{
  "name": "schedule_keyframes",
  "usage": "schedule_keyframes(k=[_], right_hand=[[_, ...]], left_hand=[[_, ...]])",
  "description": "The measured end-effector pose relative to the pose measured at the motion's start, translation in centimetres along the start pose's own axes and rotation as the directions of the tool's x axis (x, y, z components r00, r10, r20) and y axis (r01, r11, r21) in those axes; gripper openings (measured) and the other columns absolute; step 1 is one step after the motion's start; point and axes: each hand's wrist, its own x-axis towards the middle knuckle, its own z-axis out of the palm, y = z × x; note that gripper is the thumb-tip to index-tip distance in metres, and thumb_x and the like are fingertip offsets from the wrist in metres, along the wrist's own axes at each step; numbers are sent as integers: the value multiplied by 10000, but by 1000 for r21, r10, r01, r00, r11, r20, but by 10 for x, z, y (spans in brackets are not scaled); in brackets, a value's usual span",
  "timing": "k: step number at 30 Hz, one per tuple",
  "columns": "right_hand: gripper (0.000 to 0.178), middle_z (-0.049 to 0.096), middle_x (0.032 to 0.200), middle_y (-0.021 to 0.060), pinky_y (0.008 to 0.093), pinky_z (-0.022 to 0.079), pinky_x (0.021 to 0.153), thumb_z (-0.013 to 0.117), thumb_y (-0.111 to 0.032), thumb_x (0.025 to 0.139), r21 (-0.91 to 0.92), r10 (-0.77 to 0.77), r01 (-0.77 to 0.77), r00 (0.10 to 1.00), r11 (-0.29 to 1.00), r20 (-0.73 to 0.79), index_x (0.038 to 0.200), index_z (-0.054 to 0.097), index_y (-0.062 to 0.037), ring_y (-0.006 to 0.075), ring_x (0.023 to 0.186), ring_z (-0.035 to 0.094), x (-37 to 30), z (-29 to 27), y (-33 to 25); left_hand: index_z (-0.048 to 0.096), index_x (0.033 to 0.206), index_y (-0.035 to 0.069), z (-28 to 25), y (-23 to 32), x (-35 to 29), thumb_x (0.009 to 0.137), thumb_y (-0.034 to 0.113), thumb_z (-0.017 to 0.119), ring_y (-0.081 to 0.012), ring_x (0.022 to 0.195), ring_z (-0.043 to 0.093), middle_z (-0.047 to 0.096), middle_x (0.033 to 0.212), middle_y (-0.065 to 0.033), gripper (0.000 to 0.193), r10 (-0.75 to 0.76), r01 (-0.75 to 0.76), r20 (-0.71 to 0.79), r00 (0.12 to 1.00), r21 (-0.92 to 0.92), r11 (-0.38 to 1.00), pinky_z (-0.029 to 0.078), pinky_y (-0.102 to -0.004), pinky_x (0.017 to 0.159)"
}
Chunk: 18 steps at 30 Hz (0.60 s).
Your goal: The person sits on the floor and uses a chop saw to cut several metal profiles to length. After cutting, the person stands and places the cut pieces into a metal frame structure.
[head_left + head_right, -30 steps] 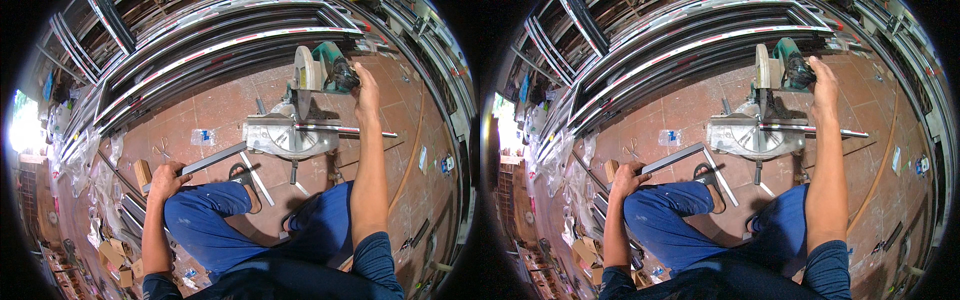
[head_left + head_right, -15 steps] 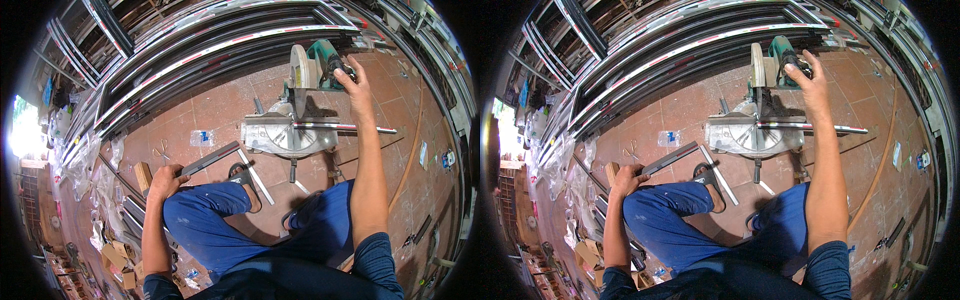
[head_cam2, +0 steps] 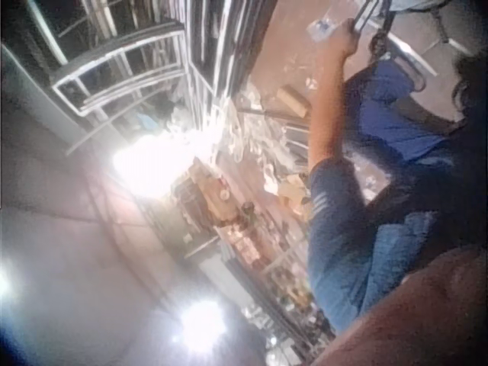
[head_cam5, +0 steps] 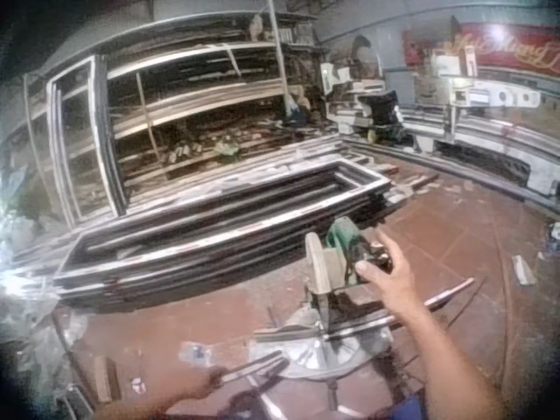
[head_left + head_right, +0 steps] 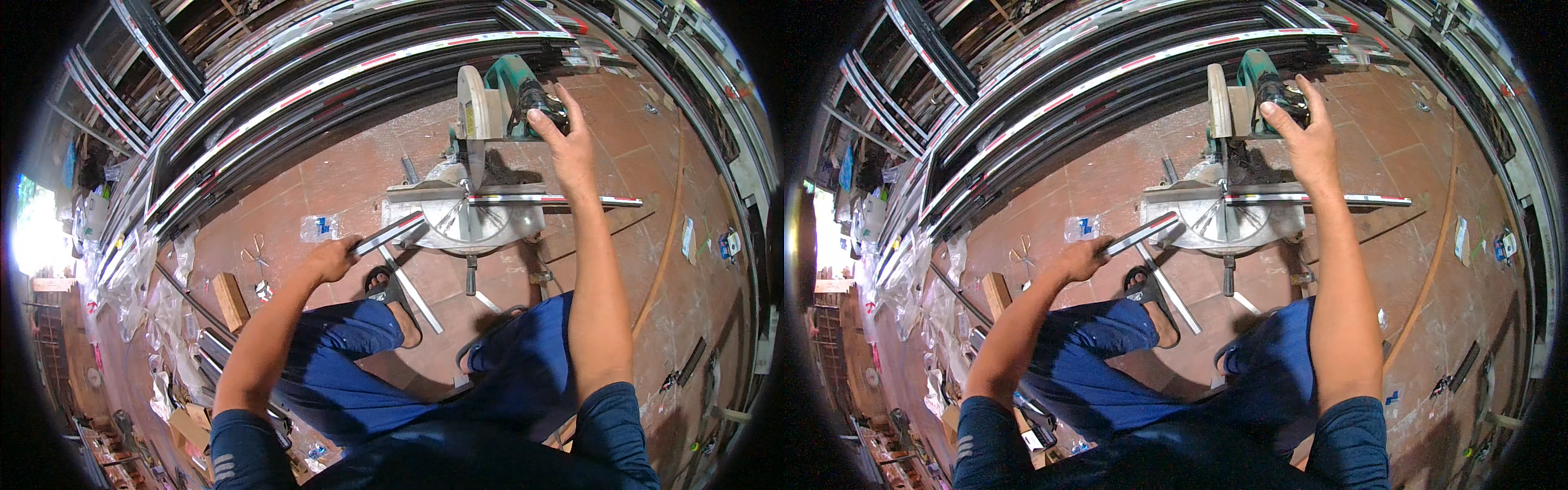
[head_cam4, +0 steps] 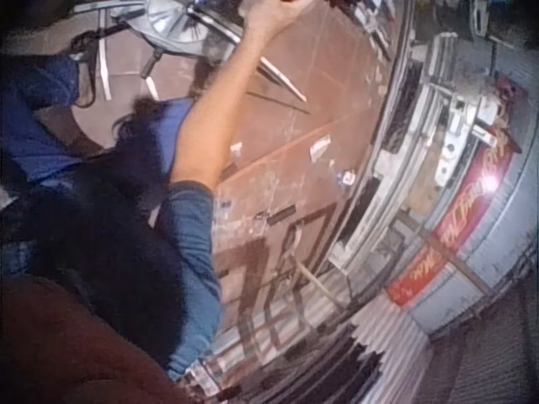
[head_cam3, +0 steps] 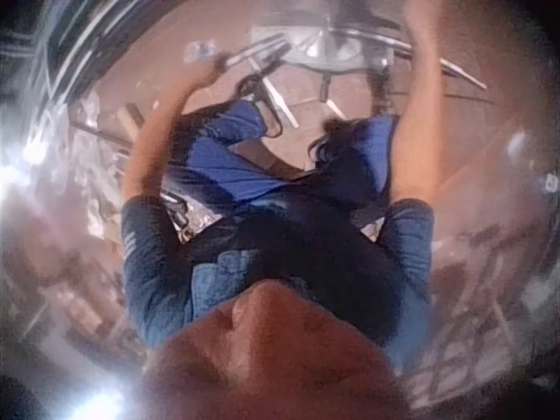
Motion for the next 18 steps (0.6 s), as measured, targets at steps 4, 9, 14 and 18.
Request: schedule_keyframes(k=[4, 9, 14, 18], right_hand=[[974, 642, 1448, 289, 421, 480, 1142, 845, -568, 904, 38, -14, 14, 1000, 999, -8, 1592, 495, 26, 341, 1323, 649, -4, -1, 6], [984, 663, 1394, 282, 401, 506, 1107, 840, -558, 923, 61, -4, 2, 1000, 998, 29, 1587, 473, 67, 315, 1284, 668, -7, -3, 3], [985, 679, 1371, 272, 394, 526, 1074, 833, -577, 925, 3, -22, 21, 997, 1000, 74, 1589, 473, 55, 304, 1248, 690, -7, -8, 10], [986, 685, 1370, 264, 394, 528, 1070, 819, -606, 923, -11, -8, 9, 997, 1000, 71, 1587, 482, 40, 304, 1247, 694, -7, -15, 14]], left_hand=[[659, 1506, 121, 38, 53, 74, 1037, 224, 705, -169, 685, 647, 708, 876, -91, 482, -249, 399, 337, 908, -509, 763, 565, -376, 571], [758, 1288, 36, 97, 73, 127, 1070, 225, 680, -177, 594, 639, 720, 863, -91, 299, -296, 549, 462, 836, -722, 422, 506, -343, 473], [794, 1153, 44, 82, 26, 129, 1042, 239, 713, -197, 516, 641, 697, 742, -99, 239, -309, 597, 513, 801, -642, 481, 504, -369, 421], [795, 1060, 48, 36, -11, 90, 1035, 341, 717, -211, 534, 656, 690, 716, -92, 304, -362, 577, 468, 806, -489, 654, 527, -388, 451]])
